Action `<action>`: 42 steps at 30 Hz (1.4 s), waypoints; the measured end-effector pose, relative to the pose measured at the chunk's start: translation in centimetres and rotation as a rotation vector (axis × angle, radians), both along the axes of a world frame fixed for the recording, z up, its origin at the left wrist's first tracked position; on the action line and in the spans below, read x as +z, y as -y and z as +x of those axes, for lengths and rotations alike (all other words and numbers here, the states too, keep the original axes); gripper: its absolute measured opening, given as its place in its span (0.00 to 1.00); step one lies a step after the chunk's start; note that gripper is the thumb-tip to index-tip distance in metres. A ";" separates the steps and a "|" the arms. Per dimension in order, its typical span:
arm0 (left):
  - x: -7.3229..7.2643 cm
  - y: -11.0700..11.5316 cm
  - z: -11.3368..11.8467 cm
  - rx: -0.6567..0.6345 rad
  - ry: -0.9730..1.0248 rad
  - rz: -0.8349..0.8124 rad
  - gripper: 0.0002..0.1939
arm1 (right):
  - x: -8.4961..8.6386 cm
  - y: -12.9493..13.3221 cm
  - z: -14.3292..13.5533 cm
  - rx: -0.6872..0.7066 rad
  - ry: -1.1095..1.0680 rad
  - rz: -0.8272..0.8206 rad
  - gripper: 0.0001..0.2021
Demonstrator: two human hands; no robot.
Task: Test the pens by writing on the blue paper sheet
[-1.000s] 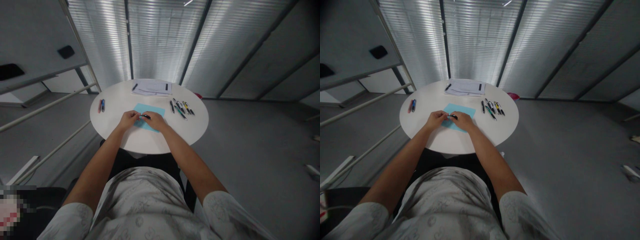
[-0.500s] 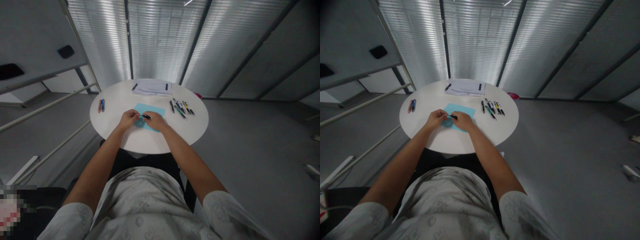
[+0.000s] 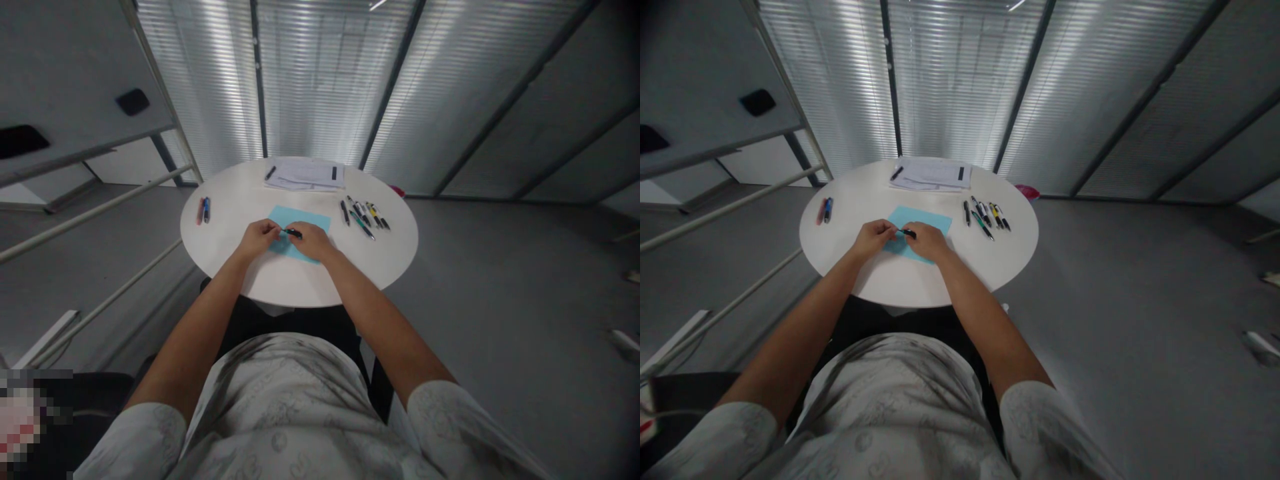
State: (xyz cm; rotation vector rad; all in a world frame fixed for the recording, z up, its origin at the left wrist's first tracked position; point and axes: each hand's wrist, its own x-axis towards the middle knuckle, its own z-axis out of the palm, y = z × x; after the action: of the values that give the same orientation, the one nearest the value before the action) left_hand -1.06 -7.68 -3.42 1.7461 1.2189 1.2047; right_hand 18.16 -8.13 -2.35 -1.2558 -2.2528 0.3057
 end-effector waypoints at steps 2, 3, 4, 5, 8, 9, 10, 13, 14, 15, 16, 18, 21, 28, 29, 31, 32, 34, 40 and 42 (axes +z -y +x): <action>-0.1 -0.1 0.0 -0.002 0.002 -0.005 0.15 | 0.0 0.0 0.1 0.007 -0.017 -0.008 0.13; -0.2 -0.2 0.0 -0.005 0.006 -0.006 0.15 | 0.0 0.0 0.1 0.011 -0.024 -0.017 0.13; -0.3 -0.2 -0.1 -0.012 0.013 -0.007 0.14 | 0.1 0.0 0.1 0.014 -0.028 -0.029 0.13; -0.4 -0.3 -0.1 -0.022 0.024 -0.008 0.14 | 0.1 0.0 0.2 0.017 -0.030 -0.040 0.13; -0.6 -0.4 -0.2 -0.042 0.055 -0.015 0.14 | 0.3 0.2 0.3 0.032 -0.042 -0.064 0.13; -0.6 -0.5 -0.3 -0.045 0.065 -0.016 0.14 | 0.4 0.2 0.3 0.037 -0.051 -0.066 0.13; -0.6 -0.5 -0.3 -0.047 0.077 -0.014 0.14 | 0.5 0.3 0.3 0.041 -0.059 -0.067 0.14; -0.6 -0.5 -0.3 -0.055 0.117 0.006 0.14 | 0.6 0.4 0.2 0.048 -0.057 -0.075 0.15; -0.6 -0.4 -0.3 -0.058 0.120 0.011 0.14 | 0.6 0.4 0.2 0.045 -0.046 -0.078 0.15; -0.5 -0.4 -0.3 -0.060 0.116 0.014 0.14 | 0.6 0.4 0.2 0.042 -0.032 -0.080 0.15; -0.4 -0.3 -0.3 -0.059 0.106 0.016 0.13 | 0.6 0.4 0.1 0.038 -0.019 -0.080 0.15; -0.3 -0.3 -0.3 -0.057 0.078 0.018 0.13 | 0.6 0.5 0.1 0.037 0.002 -0.078 0.15; -0.2 -0.2 -0.3 -0.065 0.057 0.011 0.13 | 0.8 0.7 0.0 0.033 0.036 -0.078 0.14; 0.1 0.2 -0.1 -0.071 -0.047 -0.002 0.14 | 0.9 1.2 0.0 -0.025 0.036 -0.074 0.15; 0.2 0.2 -0.2 -0.071 -0.053 -0.002 0.14 | 0.8 1.2 0.0 -0.027 0.035 -0.072 0.14; 0.2 0.2 -0.2 -0.075 -0.059 -0.004 0.15 | 0.6 1.0 0.0 -0.026 0.029 -0.065 0.14; 0.2 0.2 -0.2 -0.078 -0.059 -0.004 0.15 | 0.5 0.9 0.0 -0.026 0.024 -0.058 0.14; 0.1 0.1 -0.3 -0.084 -0.058 -0.005 0.16 | 0.3 0.8 0.0 -0.021 0.011 -0.042 0.13; -0.4 -0.1 -0.3 -0.081 -0.049 -0.005 0.17 | 0.4 0.9 0.0 -0.015 -0.001 -0.042 0.13; -0.2 0.1 -0.2 -0.071 -0.062 0.003 0.17 | 0.6 1.0 0.0 -0.027 0.001 -0.056 0.13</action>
State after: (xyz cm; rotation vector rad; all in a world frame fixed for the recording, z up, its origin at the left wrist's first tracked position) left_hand -1.25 -7.80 -3.59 1.8259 1.1809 1.1197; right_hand 18.12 -9.14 -1.77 -1.3142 -2.2398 0.3601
